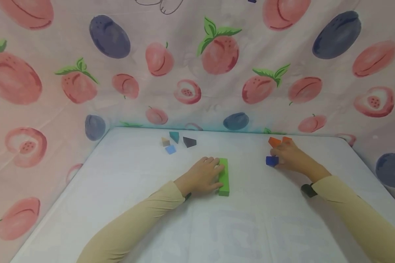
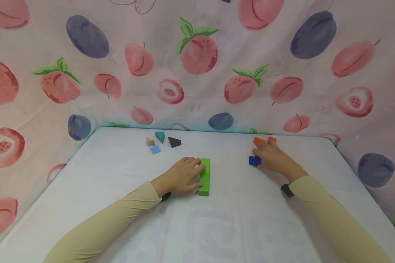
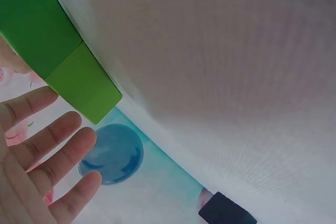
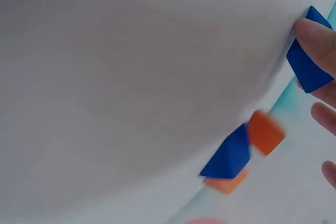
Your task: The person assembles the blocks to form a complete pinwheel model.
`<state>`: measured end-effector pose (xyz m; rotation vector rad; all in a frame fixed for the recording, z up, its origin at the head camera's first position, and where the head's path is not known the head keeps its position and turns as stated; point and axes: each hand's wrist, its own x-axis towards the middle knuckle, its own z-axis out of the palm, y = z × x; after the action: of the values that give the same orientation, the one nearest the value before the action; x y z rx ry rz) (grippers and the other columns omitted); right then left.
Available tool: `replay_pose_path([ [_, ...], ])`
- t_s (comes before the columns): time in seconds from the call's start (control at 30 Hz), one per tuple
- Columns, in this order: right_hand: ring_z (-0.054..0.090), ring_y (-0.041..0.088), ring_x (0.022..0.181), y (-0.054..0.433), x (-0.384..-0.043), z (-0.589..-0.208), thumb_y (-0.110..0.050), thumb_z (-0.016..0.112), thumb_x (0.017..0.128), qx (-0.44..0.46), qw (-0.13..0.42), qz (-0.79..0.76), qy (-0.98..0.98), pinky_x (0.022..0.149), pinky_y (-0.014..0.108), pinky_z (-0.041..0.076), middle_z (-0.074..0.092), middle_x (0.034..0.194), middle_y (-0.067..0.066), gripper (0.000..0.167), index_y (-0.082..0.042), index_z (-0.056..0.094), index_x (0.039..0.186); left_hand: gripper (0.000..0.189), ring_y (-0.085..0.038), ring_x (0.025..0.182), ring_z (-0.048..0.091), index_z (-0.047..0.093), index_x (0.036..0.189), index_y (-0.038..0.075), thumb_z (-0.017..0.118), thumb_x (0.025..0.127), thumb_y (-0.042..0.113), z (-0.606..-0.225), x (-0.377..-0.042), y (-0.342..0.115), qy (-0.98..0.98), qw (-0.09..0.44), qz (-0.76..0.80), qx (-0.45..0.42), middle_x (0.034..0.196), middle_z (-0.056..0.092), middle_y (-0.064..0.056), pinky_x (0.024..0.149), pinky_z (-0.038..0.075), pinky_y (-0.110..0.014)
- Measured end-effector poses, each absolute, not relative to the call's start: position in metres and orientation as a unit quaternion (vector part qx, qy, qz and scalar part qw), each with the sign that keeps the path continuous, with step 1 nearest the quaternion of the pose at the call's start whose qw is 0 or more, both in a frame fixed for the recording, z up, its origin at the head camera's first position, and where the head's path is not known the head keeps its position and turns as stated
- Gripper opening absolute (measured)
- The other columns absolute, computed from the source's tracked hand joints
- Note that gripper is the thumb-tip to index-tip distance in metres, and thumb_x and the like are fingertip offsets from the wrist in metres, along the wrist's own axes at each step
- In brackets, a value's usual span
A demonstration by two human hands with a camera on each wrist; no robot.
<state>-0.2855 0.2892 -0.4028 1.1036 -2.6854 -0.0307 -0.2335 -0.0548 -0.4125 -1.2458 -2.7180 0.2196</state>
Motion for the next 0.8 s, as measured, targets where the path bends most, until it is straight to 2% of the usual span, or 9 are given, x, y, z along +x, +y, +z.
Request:
replay_pose_path([
  [0.17,0.060,0.024,0.083,0.273,-0.288,-0.405,-0.013,0.088,0.057,0.410,0.128,-0.026,-0.903,0.080,0.048,0.039,0.066,0.079,0.003,0.044,-0.011,0.054,0.086,0.053,-0.017,0.107,0.051,0.048,0.126,0.016,0.046,0.090,0.056,-0.413,-0.233,-0.055,-0.903,0.074,0.073,-0.417,0.119,0.053,-0.003,0.097,0.040,-0.034],
  [0.37,0.058,0.023,0.078,0.256,-0.292,-0.411,-0.012,0.087,0.057,0.462,0.176,-0.045,-0.868,0.080,0.046,0.044,0.064,0.074,0.004,0.047,-0.011,0.054,0.089,0.055,-0.018,0.111,0.051,0.047,0.128,0.016,0.046,0.091,0.056,-0.412,-0.233,-0.054,-0.904,0.066,0.077,-0.414,0.123,0.053,-0.004,0.099,0.040,-0.034],
  [0.6,0.063,0.025,0.090,0.232,-0.290,-0.409,-0.013,0.082,0.069,0.451,0.149,-0.074,-0.877,0.090,0.051,0.044,0.071,0.089,0.006,0.038,-0.011,0.061,0.100,0.055,-0.018,0.112,0.050,0.047,0.129,0.016,0.045,0.091,0.056,-0.412,-0.232,-0.054,-0.906,0.059,0.073,-0.413,0.125,0.052,-0.005,0.100,0.040,-0.035],
  [0.8,0.063,0.024,0.094,0.209,-0.293,-0.408,-0.016,0.077,0.075,0.421,0.125,-0.096,-0.893,0.096,0.051,0.042,0.071,0.093,0.007,0.035,-0.009,0.062,0.107,0.056,-0.019,0.114,0.050,0.046,0.130,0.016,0.045,0.091,0.056,-0.412,-0.233,-0.054,-0.907,0.057,0.073,-0.411,0.126,0.052,-0.005,0.101,0.039,-0.035],
])
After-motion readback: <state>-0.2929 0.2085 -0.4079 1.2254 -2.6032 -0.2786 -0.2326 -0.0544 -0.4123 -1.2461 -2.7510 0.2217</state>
